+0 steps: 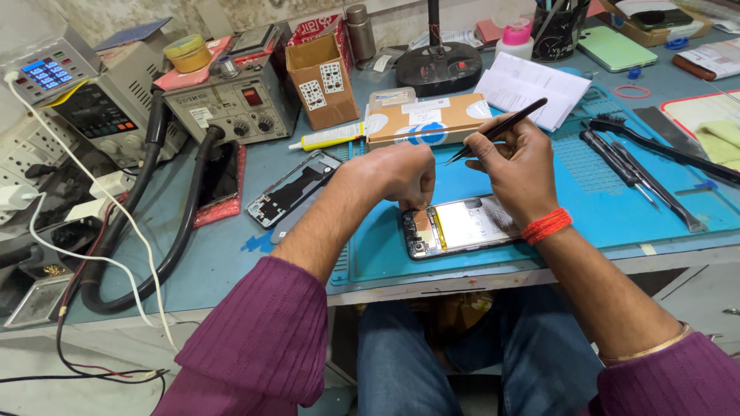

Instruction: The person works on a disassembled smartphone at a repair bench, prying at the battery with a tool, placing the phone into a cardboard box, then lifting it out and pressing along the battery with both hands. They use a black spudger-like tool to work around the battery edges and press the battery into the phone body.

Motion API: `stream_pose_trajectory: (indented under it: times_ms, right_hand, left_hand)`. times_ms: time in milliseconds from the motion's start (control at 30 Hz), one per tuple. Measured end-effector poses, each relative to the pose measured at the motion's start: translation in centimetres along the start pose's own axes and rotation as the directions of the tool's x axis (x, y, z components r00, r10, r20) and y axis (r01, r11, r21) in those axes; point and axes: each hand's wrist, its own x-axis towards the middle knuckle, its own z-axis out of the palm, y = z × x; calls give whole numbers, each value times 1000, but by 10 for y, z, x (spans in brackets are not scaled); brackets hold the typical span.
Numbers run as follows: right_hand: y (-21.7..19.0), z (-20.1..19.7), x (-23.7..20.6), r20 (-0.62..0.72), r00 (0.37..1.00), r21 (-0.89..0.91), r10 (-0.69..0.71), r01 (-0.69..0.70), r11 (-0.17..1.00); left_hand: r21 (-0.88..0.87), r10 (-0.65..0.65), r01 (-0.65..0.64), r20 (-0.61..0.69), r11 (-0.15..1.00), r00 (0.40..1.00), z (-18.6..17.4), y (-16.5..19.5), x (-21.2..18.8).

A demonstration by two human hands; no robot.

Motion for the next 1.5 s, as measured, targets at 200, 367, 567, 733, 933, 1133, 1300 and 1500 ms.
stream_pose_trajectory:
  times_ms: [200, 367, 567, 733, 933, 1133, 1300, 1500]
  right_hand:
    - [0, 1, 0, 9, 1000, 8, 9, -9, 1000]
    - [-1, 1, -1, -4, 1000, -13, 7, -7, 1000]
    - [-1, 2, -1, 5, 1000, -21, -1, 1, 1000]
    - [-2, 1, -2, 2, 1000, -21, -4, 4, 1000]
    - [-1, 1, -2, 3, 1000, -24, 4, -4, 1000]
    - [1, 2, -2, 9, 1000, -18, -5, 5, 1000]
    - [0, 2, -1, 6, 1000, -4, 8, -8, 1000]
    - [1, 2, -2, 5, 1000, -18, 5, -4, 1000]
  left_hand:
    - [-152, 28, -31, -22, 988, 999, 6, -17, 5]
    - [-296, -65, 65, 9, 953, 998, 10, -27, 6]
    - [-229, -99, 100, 13, 968, 995, 10, -24, 10]
    - [-248, -59, 64, 29, 967, 998, 12, -24, 17]
    - [-245, -78, 86, 42, 966, 996, 11, -26, 18]
    - [-199, -116, 130, 78, 971, 990, 8, -18, 23]
    - [-175, -89, 102, 79, 979, 993, 6, -16, 24]
    - [-234, -30, 37, 36, 971, 999, 11, -23, 19]
